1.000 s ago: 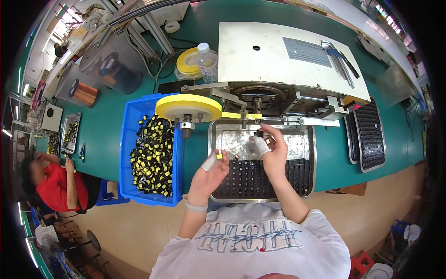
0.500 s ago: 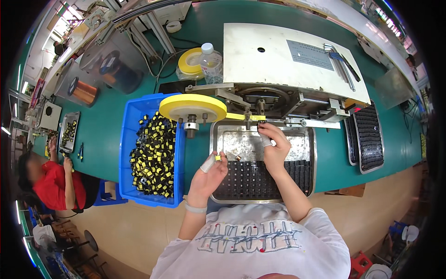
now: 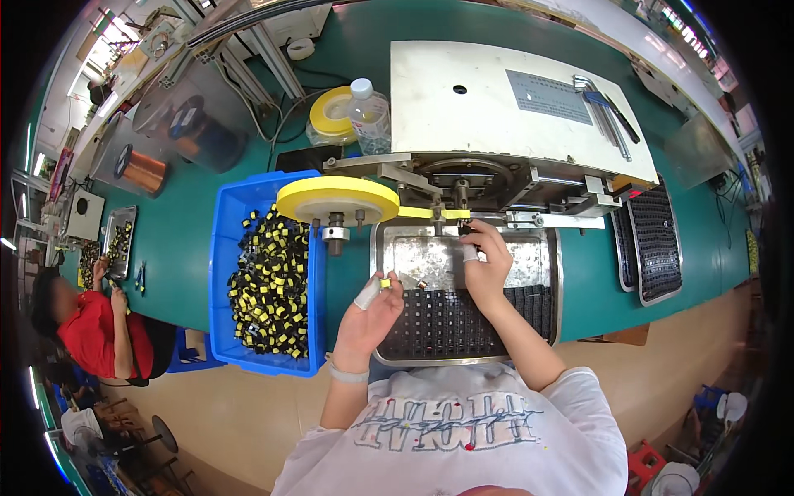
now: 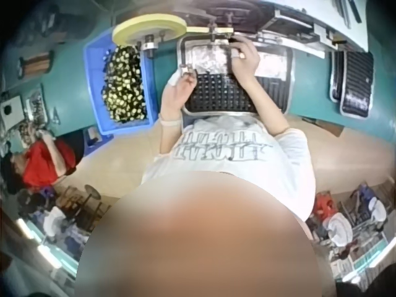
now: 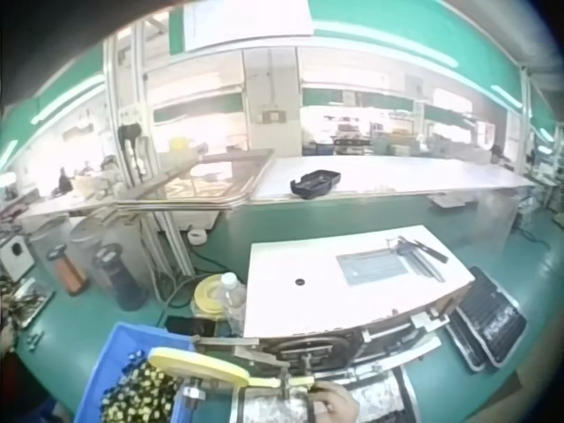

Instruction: The person processes small yellow and black electronic components using a specialized processing machine on a production floor.

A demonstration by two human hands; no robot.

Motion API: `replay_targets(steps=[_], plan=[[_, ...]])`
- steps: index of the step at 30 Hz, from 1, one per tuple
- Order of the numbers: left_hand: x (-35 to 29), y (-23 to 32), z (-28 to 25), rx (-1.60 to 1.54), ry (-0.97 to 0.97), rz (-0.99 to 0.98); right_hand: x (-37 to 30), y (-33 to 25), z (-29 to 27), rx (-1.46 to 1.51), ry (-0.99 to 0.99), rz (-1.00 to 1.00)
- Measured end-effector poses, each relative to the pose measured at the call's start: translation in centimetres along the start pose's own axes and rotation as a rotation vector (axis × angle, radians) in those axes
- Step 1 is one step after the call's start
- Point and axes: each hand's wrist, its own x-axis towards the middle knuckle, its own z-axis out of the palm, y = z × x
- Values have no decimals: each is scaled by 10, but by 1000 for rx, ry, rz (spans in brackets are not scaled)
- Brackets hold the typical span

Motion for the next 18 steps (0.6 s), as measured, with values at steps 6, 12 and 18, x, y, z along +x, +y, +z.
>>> replay_targets(steps=[6,12,18], plan=[[3,0,6,0,2,-3,-5,-15,-10,122,-85,-62],[3,1,1,6,-12,2,3,-5,-4,201,-51,-54],[-2,1,-7,33,-2,36,-3,7,0,146,-19,-151]])
